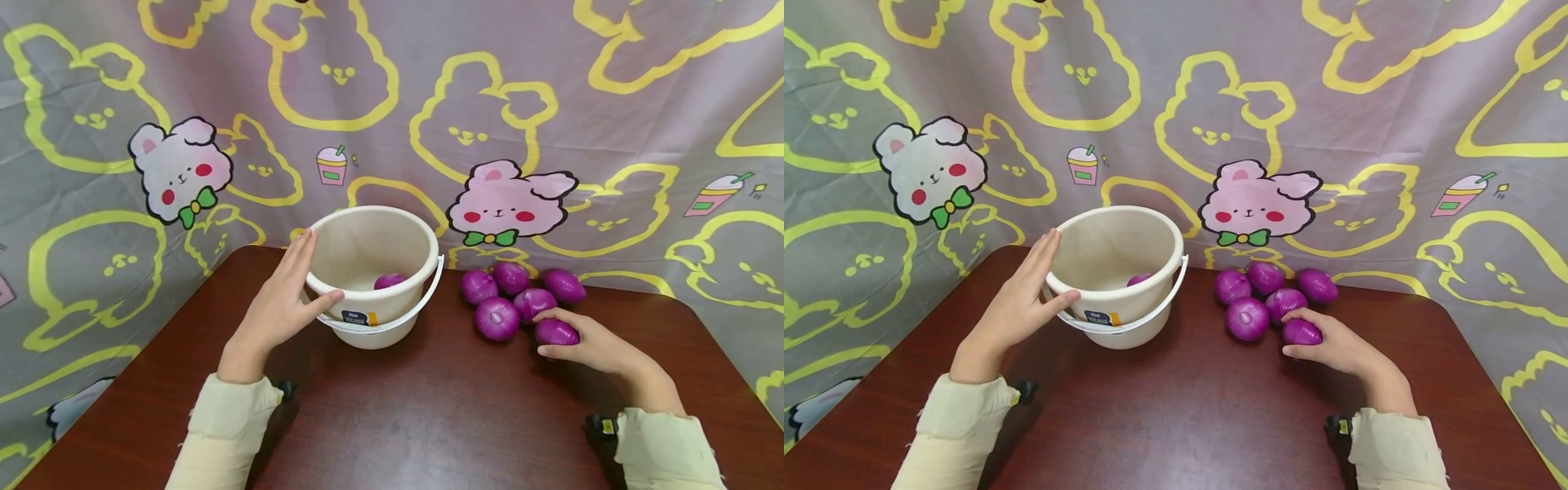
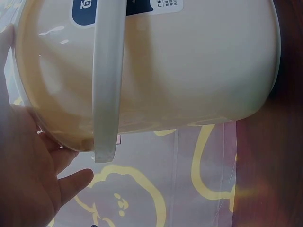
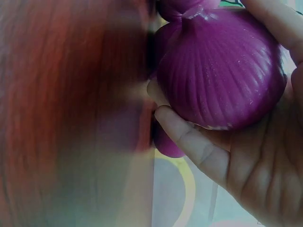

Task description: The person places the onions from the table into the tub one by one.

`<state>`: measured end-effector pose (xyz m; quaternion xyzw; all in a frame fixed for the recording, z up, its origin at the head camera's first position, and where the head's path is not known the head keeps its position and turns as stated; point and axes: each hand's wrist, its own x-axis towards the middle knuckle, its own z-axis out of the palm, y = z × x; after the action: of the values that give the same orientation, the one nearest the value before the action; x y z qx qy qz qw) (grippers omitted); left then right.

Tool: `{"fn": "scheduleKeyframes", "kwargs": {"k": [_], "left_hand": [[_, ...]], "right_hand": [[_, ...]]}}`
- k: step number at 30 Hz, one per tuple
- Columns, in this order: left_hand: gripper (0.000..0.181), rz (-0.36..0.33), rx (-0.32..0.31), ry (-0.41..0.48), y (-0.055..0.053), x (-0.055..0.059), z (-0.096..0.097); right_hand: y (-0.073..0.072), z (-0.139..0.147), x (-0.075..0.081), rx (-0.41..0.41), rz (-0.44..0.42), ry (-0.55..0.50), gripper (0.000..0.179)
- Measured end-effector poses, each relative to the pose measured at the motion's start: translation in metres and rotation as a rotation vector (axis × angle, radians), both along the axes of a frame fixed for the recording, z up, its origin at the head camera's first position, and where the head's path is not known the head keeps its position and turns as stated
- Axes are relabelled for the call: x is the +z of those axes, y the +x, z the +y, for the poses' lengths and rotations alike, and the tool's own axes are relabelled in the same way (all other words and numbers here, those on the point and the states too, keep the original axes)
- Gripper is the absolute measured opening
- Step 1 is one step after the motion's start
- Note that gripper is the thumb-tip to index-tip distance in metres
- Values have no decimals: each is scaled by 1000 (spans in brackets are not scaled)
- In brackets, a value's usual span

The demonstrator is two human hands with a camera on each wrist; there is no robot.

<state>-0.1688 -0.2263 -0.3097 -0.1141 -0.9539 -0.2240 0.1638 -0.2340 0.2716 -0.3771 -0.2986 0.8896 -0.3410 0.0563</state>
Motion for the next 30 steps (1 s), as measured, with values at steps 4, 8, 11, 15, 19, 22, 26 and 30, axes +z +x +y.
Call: {"fn": "scheduleKeyframes", "kwargs": {"k": [4, 8, 11, 15, 19, 22, 26, 30], "left_hand": [[102, 4, -4, 0, 0, 0, 0], [102, 5, -8, 1, -1, 0, 0], [102, 7, -7, 4, -1, 0, 0], [102, 3, -1, 4, -1, -1, 0], [102, -1, 1, 2, -1, -1, -1], [102, 0, -1, 2, -1, -1, -1], [102, 0, -3, 1, -1, -1, -1], [102, -1, -7, 3, -1, -1, -1]], "right_hand": [[1, -1, 2, -9, -31, -19, 44], [3, 1, 4, -32, -37, -23, 46], [4, 2, 6, -43, -35, -33, 47], [4, 1, 8, -47, -43, -55, 49], [4, -2, 9, -47, -52, -81, 49], [4, -4, 12, -47, -54, -98, 48], [4, -5, 17, -64, -54, -101, 49], [5, -6, 21, -92, -62, -100, 51]]}}
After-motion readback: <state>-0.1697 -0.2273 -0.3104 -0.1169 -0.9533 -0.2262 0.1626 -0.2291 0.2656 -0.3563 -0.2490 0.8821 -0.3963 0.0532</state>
